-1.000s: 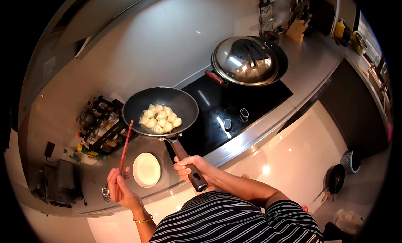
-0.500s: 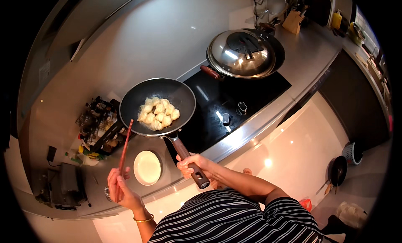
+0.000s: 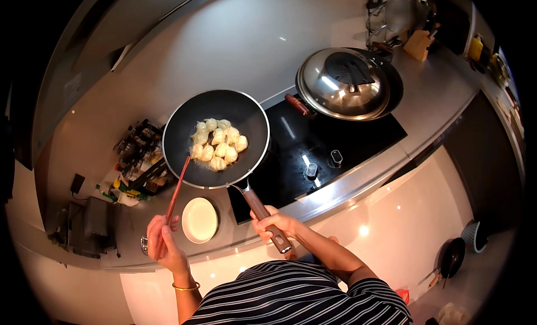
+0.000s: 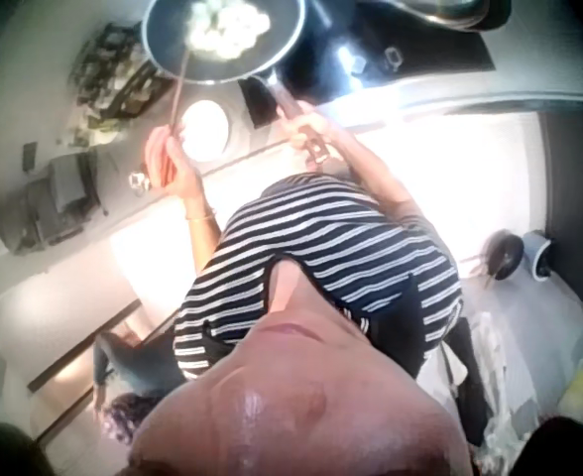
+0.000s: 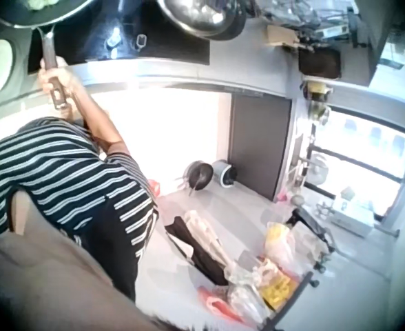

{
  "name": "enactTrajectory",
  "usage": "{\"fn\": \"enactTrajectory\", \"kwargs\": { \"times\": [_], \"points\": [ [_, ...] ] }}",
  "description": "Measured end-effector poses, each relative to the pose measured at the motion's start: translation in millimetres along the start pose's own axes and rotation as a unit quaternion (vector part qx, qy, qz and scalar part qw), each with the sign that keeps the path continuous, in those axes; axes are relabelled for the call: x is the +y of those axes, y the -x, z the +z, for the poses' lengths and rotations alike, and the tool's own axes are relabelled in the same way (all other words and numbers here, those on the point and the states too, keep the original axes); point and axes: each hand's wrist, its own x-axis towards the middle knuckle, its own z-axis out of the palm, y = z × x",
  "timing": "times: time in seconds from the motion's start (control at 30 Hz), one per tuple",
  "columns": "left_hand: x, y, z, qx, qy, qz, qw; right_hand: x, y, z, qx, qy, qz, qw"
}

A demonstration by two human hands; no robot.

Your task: The person washes a glass lid and a bowl in a sink with a cloth, places the items into a dishwasher, then uses chopsticks to flip items in a pan and covers the pan with a lid.

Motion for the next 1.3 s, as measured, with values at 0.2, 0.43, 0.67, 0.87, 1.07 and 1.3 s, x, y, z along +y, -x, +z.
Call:
{"fn": "enactTrajectory", "kwargs": {
  "times": [0.2, 0.43, 0.67, 0.87, 1.07, 1.3],
  "points": [
    [7, -6, 9, -0.007, -0.021, 0.012, 1.000, -12, -4, -14, 0.021, 0.034, -0.014, 0.999],
    [7, -6, 17, -0.009, -0.030, 0.028, 0.999, -26, 9, -19, 0.063, 0.106, -0.031, 0.992],
    [3, -6, 27, -0.008, -0.022, 0.035, 0.999, -34, 19, -20, 0.093, 0.165, -0.036, 0.981],
    [4, -5, 30, -0.017, -0.026, 0.050, 0.998, -44, 15, -16, 0.099, 0.190, -0.039, 0.976],
    [-3, -5, 43, -0.016, -0.009, 0.013, 1.000, -50, -5, -13, 0.087, 0.097, -0.035, 0.991],
    [-18, 5, 42, 0.001, 0.007, -0.047, 0.999, -41, -14, -17, 0.106, 0.085, -0.041, 0.990]
  ]
}}
